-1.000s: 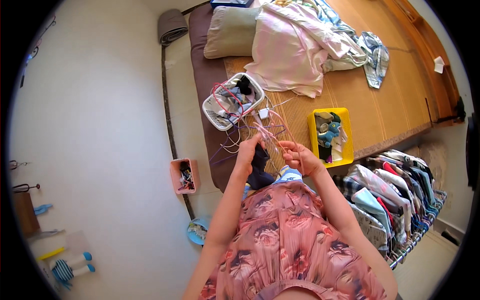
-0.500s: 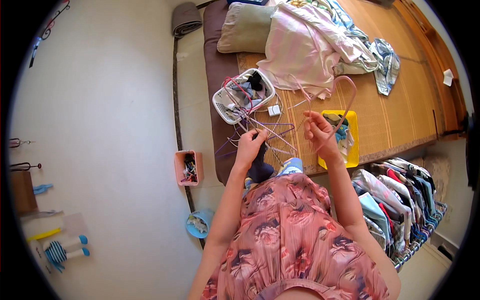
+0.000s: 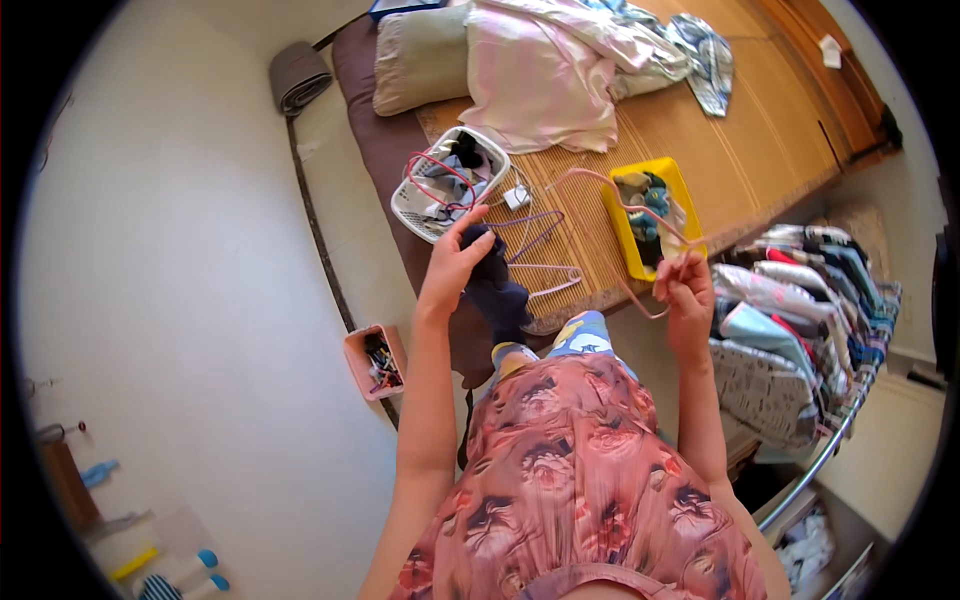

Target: The person hangs laundry by picking up clothes from a bin, placing each garment onto a hanger, and hanging them onto a clothes rack.

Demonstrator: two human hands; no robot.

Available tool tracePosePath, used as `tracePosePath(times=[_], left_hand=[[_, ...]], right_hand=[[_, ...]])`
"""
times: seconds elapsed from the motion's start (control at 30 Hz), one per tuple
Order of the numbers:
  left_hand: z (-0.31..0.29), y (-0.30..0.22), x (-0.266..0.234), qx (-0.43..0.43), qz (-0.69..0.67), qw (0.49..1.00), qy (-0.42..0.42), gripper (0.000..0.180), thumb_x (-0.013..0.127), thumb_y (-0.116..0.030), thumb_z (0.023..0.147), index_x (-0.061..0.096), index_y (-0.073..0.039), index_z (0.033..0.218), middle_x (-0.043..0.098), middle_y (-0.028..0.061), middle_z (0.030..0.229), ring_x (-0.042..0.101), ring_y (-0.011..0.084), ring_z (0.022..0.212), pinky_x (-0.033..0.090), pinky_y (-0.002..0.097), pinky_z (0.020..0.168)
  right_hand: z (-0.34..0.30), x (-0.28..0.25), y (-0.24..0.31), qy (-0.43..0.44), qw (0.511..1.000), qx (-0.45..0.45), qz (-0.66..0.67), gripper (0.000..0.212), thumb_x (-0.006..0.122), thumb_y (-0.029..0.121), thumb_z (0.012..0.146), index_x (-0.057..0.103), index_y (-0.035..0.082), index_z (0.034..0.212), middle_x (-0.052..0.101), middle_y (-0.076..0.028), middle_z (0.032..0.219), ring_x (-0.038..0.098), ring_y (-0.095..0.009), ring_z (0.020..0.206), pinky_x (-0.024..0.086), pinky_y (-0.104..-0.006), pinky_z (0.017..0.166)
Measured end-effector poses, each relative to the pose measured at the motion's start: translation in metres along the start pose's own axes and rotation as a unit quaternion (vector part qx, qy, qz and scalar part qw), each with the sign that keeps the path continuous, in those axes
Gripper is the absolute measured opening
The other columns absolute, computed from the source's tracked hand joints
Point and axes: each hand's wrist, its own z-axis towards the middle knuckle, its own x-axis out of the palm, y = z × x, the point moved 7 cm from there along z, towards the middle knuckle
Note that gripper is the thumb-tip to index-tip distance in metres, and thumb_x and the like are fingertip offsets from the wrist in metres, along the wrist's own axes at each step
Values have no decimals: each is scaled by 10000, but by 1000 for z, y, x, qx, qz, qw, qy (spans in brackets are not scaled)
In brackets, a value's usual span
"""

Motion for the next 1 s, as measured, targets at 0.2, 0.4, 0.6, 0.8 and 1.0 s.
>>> tracePosePath(times=[0.2, 0.4, 0.6, 0.8, 1.0], left_hand=[[-44, -30, 28, -3, -37, 989, 141, 467, 636, -60, 759, 531, -14, 1212, 596, 32, 1000, 575, 96, 872, 478, 225, 795], [-93, -44, 67, -37, 3, 962, 269, 480, 655, -116, 676, 549, 14, 1125, 599, 71, 1012, 589, 127, 894, 460, 248, 818], [-142, -56, 111, -35, 48, 939, 337, 443, 661, -124, 670, 572, 9, 1083, 580, 63, 1035, 552, 125, 934, 420, 252, 855], [-198, -63, 162, -7, 100, 894, 436, 406, 664, -108, 674, 589, 22, 1051, 592, 73, 1017, 557, 138, 951, 414, 250, 859], [-208, -58, 187, 27, 163, 915, 367, 339, 612, -47, 715, 577, 13, 1046, 587, 56, 1033, 549, 120, 956, 430, 261, 861]], right_hand=[[-83, 4, 29, -112, 976, 18, -186, 504, 597, -2, 821, 415, 58, 1287, 537, 6, 790, 511, -51, 743, 408, -198, 619], [-138, 5, 33, -139, 975, 50, -165, 360, 527, 84, 925, 486, 77, 1282, 464, 51, 743, 376, -10, 625, 307, -158, 522], [-168, 19, 26, -110, 993, 41, -13, 269, 484, 45, 938, 541, 58, 1201, 402, 72, 673, 281, -6, 536, 217, -165, 474], [-186, 16, 42, -175, 966, -15, -190, 412, 812, 178, 692, 548, 53, 982, 625, 4, 866, 458, -56, 631, 411, -195, 618], [-208, -17, 19, -122, 936, 38, -327, 336, 774, 79, 697, 553, 36, 947, 557, 6, 718, 483, -54, 630, 429, -215, 605]])
